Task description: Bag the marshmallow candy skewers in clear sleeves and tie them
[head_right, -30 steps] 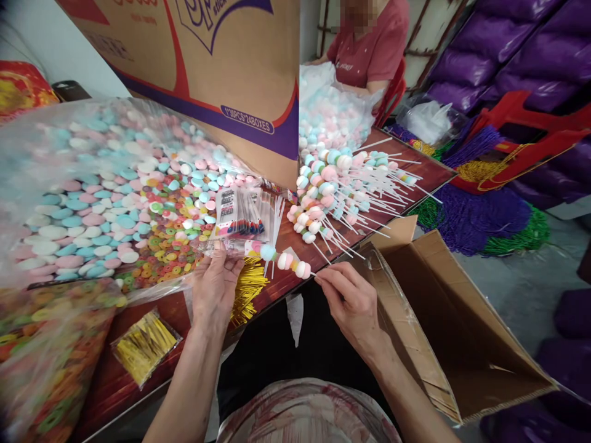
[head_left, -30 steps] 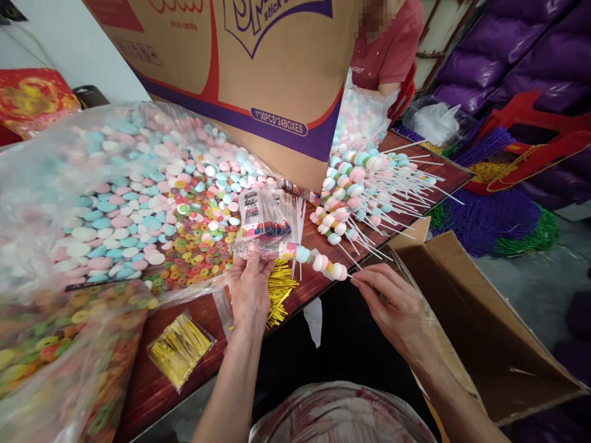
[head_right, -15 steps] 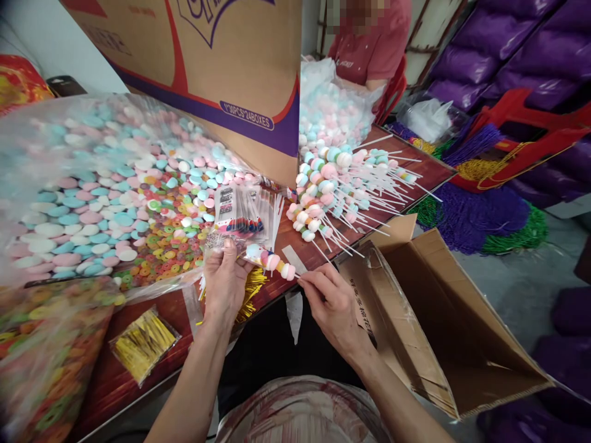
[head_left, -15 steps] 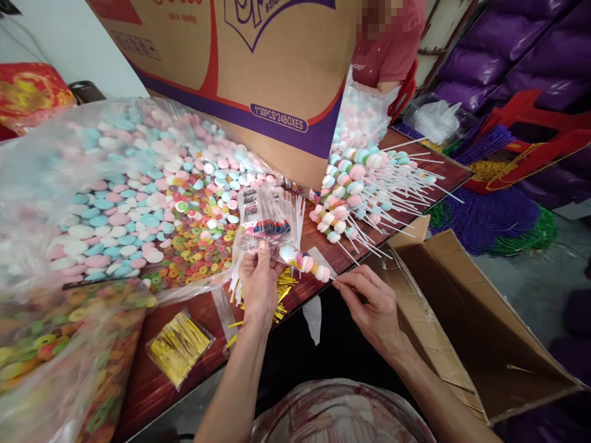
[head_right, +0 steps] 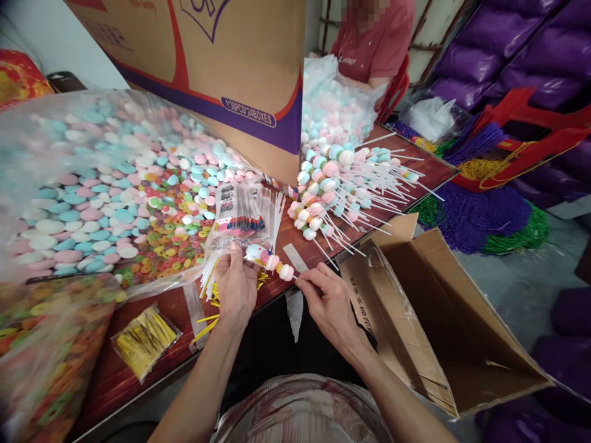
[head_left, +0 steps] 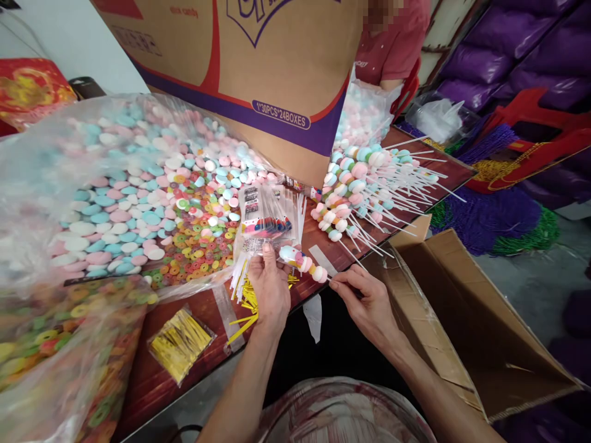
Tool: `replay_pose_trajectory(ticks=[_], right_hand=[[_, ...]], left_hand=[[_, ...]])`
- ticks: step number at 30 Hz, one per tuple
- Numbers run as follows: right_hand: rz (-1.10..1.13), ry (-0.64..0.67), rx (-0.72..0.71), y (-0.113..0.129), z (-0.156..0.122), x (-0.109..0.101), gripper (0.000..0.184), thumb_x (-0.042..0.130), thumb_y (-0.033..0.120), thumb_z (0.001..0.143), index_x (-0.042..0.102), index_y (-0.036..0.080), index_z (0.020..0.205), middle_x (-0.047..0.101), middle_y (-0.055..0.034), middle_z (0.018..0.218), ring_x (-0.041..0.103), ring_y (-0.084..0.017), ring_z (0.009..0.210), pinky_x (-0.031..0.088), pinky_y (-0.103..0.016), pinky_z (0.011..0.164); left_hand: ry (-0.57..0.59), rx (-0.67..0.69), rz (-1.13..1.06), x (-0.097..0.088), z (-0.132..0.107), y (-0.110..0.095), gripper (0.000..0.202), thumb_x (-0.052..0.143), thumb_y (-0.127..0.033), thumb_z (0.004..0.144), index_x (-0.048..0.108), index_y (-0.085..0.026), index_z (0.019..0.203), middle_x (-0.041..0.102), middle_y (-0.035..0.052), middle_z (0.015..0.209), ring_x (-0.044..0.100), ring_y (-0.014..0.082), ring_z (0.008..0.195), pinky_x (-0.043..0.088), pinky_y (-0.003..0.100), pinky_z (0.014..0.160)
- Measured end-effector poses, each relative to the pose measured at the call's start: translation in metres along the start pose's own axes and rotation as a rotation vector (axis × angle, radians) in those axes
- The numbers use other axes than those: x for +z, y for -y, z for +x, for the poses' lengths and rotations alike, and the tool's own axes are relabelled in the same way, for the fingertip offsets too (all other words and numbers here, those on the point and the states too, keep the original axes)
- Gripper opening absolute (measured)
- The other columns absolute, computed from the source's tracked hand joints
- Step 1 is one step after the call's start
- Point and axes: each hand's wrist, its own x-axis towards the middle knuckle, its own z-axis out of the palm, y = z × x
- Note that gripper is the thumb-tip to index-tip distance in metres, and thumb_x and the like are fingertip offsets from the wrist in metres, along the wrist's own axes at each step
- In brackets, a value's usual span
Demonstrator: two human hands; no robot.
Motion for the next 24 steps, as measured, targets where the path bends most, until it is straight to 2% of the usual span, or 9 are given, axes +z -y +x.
replay_pose_trajectory(ticks=[3, 6, 9, 14, 18, 24], right_hand=[[0.002, -0.006, -0.004, 0.003, 0.003, -0.001, 0.018, 0.059, 0.022, 0.094, 0.067, 0.019, 0.078, 0.051, 0.0005, 0.071, 0.048, -0.012, 0.062, 0.036, -0.026, 0.056], [-0.024, -0.055, -0.023, 0.005, 0.003, -0.002, 0.016, 0.060, 0.023, 0.094, 0.067, 0.019, 0.080, 0.050, 0.0009, 0.071, 0.046, -0.011, 0.059, 0.035, -0.026, 0.054], [-0.068, -0.029, -0.054, 0.006, 0.001, -0.003, 0.018, 0.057, 0.022, 0.096, 0.066, 0.019, 0.081, 0.051, 0.0001, 0.072, 0.048, -0.012, 0.062, 0.037, -0.025, 0.056], [-0.136, 0.007, -0.104, 0.009, 0.000, -0.004, 0.021, 0.052, 0.023, 0.098, 0.069, 0.019, 0.084, 0.049, -0.0008, 0.071, 0.048, -0.013, 0.062, 0.039, -0.025, 0.057], [-0.045, 0.078, -0.059, 0.009, 0.000, -0.005, 0.022, 0.051, 0.024, 0.098, 0.069, 0.020, 0.087, 0.053, -0.0015, 0.074, 0.050, -0.013, 0.064, 0.040, -0.025, 0.058], [0.141, 0.136, 0.081, 0.004, 0.001, -0.005, 0.023, 0.052, 0.028, 0.097, 0.067, 0.019, 0.081, 0.057, -0.0007, 0.071, 0.053, -0.014, 0.065, 0.042, -0.025, 0.060]], left_hand=[[-0.005, -0.009, 0.008, -0.001, -0.001, -0.002, 0.040, 0.069, -0.055, 0.080, 0.062, -0.017, 0.089, 0.075, 0.0068, 0.084, 0.074, 0.0195, 0.076, 0.057, 0.029, 0.067], [0.018, -0.078, 0.009, -0.002, -0.002, -0.005, 0.042, 0.068, -0.058, 0.080, 0.062, -0.017, 0.090, 0.075, 0.0080, 0.085, 0.074, 0.0196, 0.078, 0.057, 0.029, 0.069], [0.070, -0.141, -0.017, 0.000, -0.004, -0.007, 0.039, 0.075, -0.051, 0.077, 0.062, -0.017, 0.089, 0.074, 0.0077, 0.086, 0.074, 0.0207, 0.083, 0.057, 0.030, 0.073], [0.093, -0.116, -0.103, 0.003, -0.008, -0.003, 0.033, 0.077, -0.044, 0.077, 0.063, -0.017, 0.089, 0.075, 0.0080, 0.092, 0.073, 0.0216, 0.089, 0.056, 0.032, 0.077], [0.115, -0.106, -0.118, 0.004, -0.011, -0.002, 0.027, 0.073, -0.043, 0.082, 0.064, -0.018, 0.087, 0.074, 0.0068, 0.091, 0.072, 0.0213, 0.096, 0.056, 0.030, 0.078], [0.101, -0.118, -0.152, 0.006, -0.012, 0.001, 0.027, 0.070, -0.044, 0.084, 0.066, -0.018, 0.086, 0.074, 0.0061, 0.093, 0.071, 0.0223, 0.102, 0.054, 0.031, 0.083]])
